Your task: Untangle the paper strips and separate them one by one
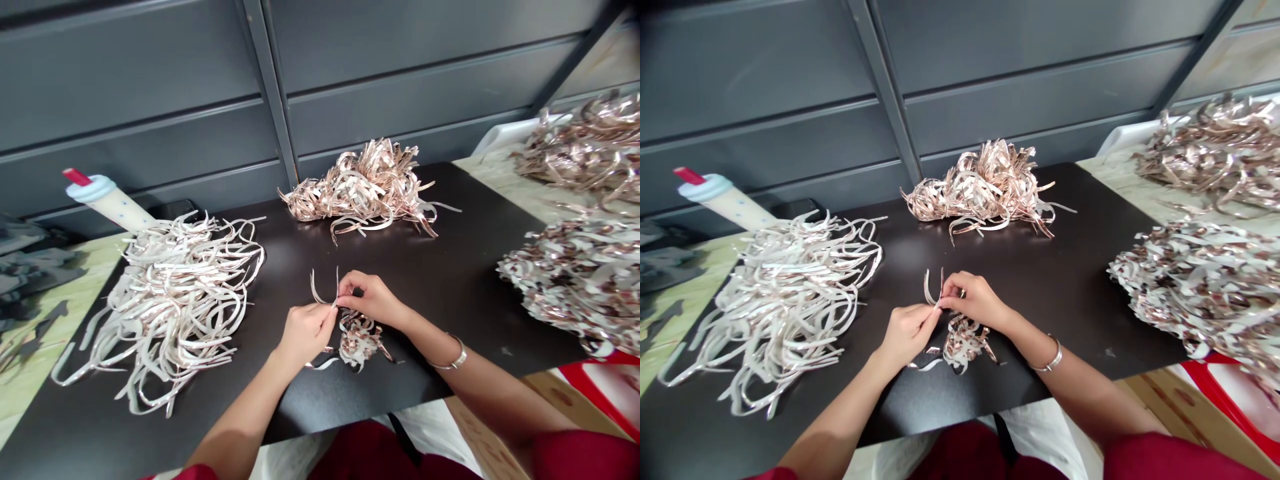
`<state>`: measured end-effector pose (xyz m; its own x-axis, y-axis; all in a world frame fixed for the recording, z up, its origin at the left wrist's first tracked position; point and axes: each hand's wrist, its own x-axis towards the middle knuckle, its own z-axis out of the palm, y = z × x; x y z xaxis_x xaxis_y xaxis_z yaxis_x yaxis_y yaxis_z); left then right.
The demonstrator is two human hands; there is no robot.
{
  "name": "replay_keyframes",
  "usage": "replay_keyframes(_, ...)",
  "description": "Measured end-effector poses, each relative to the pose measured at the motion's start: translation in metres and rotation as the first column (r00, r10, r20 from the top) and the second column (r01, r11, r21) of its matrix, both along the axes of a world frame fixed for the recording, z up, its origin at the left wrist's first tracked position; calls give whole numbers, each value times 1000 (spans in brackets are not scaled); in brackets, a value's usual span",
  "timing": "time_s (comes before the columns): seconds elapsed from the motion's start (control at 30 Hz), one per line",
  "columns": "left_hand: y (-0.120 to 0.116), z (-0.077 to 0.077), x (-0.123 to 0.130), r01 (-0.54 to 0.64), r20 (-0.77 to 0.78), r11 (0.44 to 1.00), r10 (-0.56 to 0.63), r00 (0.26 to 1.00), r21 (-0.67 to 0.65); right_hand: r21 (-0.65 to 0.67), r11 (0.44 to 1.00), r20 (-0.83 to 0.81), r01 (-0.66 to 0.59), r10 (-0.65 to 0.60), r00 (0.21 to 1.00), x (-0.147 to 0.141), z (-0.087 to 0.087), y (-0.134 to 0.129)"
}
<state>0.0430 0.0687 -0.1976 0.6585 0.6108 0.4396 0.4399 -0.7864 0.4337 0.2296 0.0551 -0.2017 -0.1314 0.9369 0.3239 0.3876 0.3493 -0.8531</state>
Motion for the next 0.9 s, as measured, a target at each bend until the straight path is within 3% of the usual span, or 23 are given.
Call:
replay_keyframes(0.2, 5, 0, -2, -49, 10, 990, 51, 999, -129, 144, 983, -77, 111, -101, 992, 5, -4, 3)
replay_keyframes(0.43, 3, 8, 2, -183, -267, 942, 107, 958, -282, 157, 985, -40, 77, -72, 997, -11, -12, -6)
replay_keyframes(0.57, 3, 11, 5, -180, -165, 859, 113, 980, -479, 221, 974, 58, 55, -69, 996, -20, -13, -11)
replay_keyframes(0.73, 6, 2, 4, -128, 32, 780, 186, 982, -613, 239, 970, 84, 40, -62, 995, -21, -10, -13)
replay_keyframes(0.9, 8, -6, 4, 143, 325, 555, 244, 914, -819, 154, 988, 37, 25, -31, 999, -9, -4, -12)
